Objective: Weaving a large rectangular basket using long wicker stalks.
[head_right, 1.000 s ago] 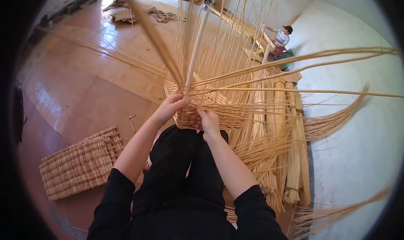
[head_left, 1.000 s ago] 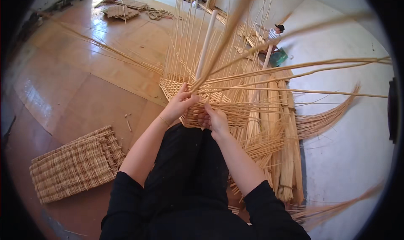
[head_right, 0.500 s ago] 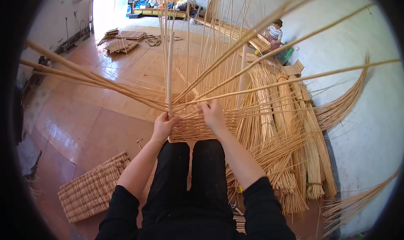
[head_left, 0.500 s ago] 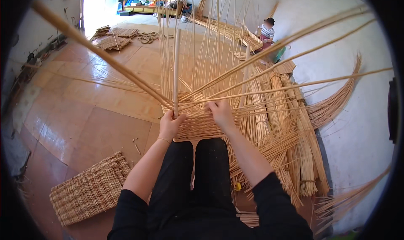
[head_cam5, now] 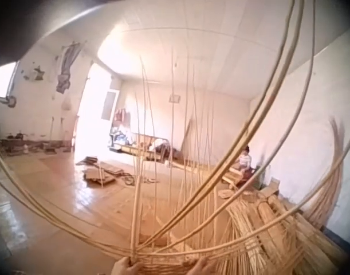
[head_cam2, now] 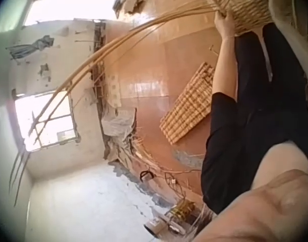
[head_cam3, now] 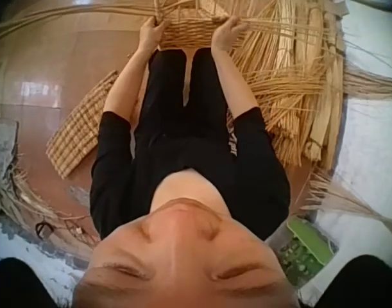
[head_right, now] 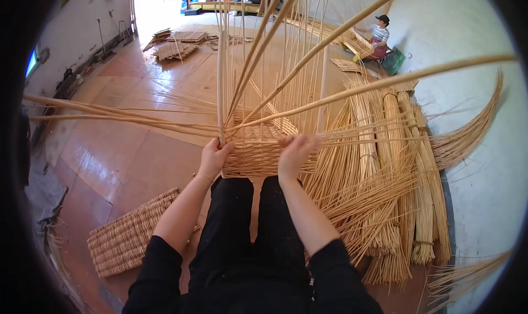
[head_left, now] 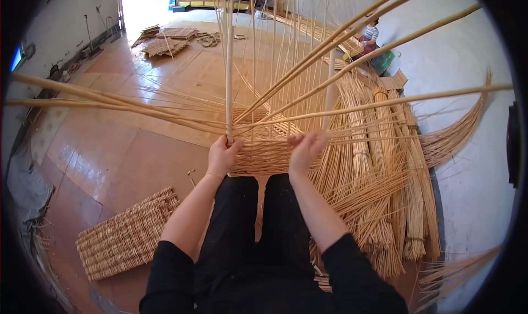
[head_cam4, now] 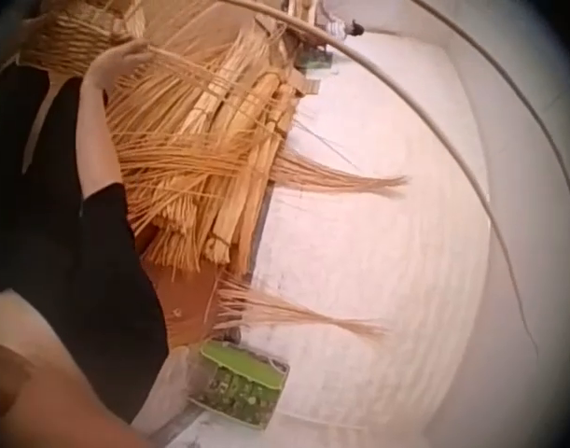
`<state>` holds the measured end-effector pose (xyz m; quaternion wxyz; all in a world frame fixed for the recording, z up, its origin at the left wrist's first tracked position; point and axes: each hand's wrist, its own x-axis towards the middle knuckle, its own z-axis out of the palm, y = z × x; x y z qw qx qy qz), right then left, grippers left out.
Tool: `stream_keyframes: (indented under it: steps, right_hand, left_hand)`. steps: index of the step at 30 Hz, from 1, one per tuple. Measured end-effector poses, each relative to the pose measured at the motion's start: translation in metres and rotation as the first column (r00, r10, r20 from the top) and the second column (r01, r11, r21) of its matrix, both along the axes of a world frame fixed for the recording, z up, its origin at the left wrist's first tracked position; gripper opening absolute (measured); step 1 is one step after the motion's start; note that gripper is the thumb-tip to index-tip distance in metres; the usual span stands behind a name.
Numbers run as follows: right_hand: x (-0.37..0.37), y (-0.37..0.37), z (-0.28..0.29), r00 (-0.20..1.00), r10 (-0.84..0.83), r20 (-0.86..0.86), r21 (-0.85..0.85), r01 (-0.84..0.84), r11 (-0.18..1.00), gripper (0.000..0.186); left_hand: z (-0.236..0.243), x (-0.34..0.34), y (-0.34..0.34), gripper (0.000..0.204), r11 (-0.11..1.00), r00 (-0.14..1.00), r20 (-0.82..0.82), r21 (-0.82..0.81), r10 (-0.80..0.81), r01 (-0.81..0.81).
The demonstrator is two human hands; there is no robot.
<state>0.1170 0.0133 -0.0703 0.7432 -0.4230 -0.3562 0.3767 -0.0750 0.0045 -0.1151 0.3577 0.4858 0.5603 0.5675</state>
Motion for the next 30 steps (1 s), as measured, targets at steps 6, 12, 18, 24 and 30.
stream_keyframes:
  steps: [6,12,18,24,30]
  right_hand:
    - [-0.005,-0.015,-0.023,0.999,0.032,-0.005,0.123,-0.031,0.992,0.016]
    - [-0.005,-0.026,-0.035,0.993,0.085,-0.085,0.051,-0.08,0.995,0.015]
    - [-0.016,-0.044,-0.028,0.985,0.095,0.147,0.108,-0.111,0.988,0.024]
    - [0.02,-0.019,-0.015,0.97,0.24,0.025,-0.08,-0.238,0.968,0.025]
    - [0.051,-0.016,-0.018,0.949,0.234,-0.212,0.001,-0.239,0.971,0.009]
  left_hand:
    - [-0.004,-0.025,-0.001,0.035,0.999,0.964,-0.263,-0.021,-0.041,0.036]
    - [0.032,0.008,-0.037,0.02,0.969,0.856,-0.489,0.241,0.166,-0.05]
    - [0.033,0.015,0.06,0.036,0.897,0.656,-0.613,-0.265,-0.44,0.355]
    - [0.042,0.028,0.058,0.041,0.77,0.716,-0.311,-0.397,-0.625,0.499]
    - [0.037,0.029,0.052,0.043,0.843,0.63,-0.561,-0.328,-0.537,0.426]
